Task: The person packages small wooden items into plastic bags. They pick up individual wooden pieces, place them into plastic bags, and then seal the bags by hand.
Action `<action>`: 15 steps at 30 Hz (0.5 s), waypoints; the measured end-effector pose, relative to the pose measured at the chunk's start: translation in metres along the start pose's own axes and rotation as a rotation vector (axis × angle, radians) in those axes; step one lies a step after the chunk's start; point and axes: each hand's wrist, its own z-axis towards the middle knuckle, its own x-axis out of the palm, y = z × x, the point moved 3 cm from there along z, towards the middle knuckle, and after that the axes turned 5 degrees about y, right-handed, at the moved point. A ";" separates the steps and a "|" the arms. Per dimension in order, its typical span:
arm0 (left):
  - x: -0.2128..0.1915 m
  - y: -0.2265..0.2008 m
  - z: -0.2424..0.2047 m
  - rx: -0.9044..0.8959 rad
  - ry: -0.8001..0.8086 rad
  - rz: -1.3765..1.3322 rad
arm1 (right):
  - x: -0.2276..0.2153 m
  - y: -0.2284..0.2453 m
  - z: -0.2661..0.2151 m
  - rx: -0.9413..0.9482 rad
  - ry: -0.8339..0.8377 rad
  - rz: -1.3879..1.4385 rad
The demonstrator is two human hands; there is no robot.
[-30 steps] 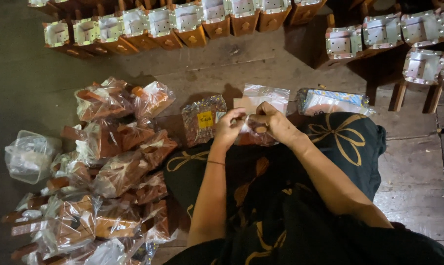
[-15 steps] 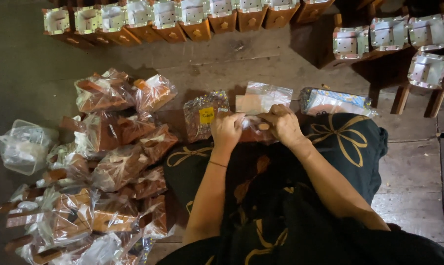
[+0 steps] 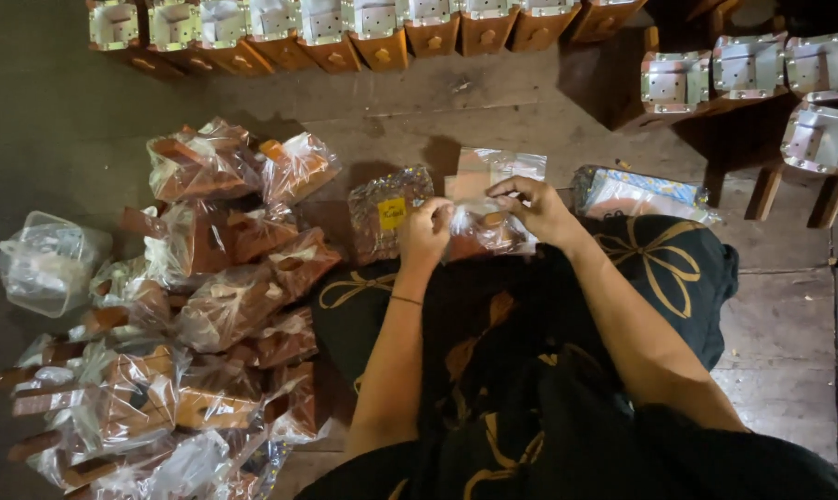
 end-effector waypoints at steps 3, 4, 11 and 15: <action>0.018 0.017 0.007 0.011 -0.086 -0.044 | 0.007 0.015 0.011 0.092 0.181 0.223; 0.020 0.016 0.008 0.010 -0.087 -0.043 | 0.006 0.012 0.016 0.092 0.182 0.224; 0.025 -0.006 -0.006 -0.106 0.024 -0.261 | 0.012 -0.039 0.017 0.154 0.118 0.189; 0.029 -0.006 -0.007 -0.062 -0.029 -0.166 | 0.012 -0.067 0.009 0.117 -0.170 0.110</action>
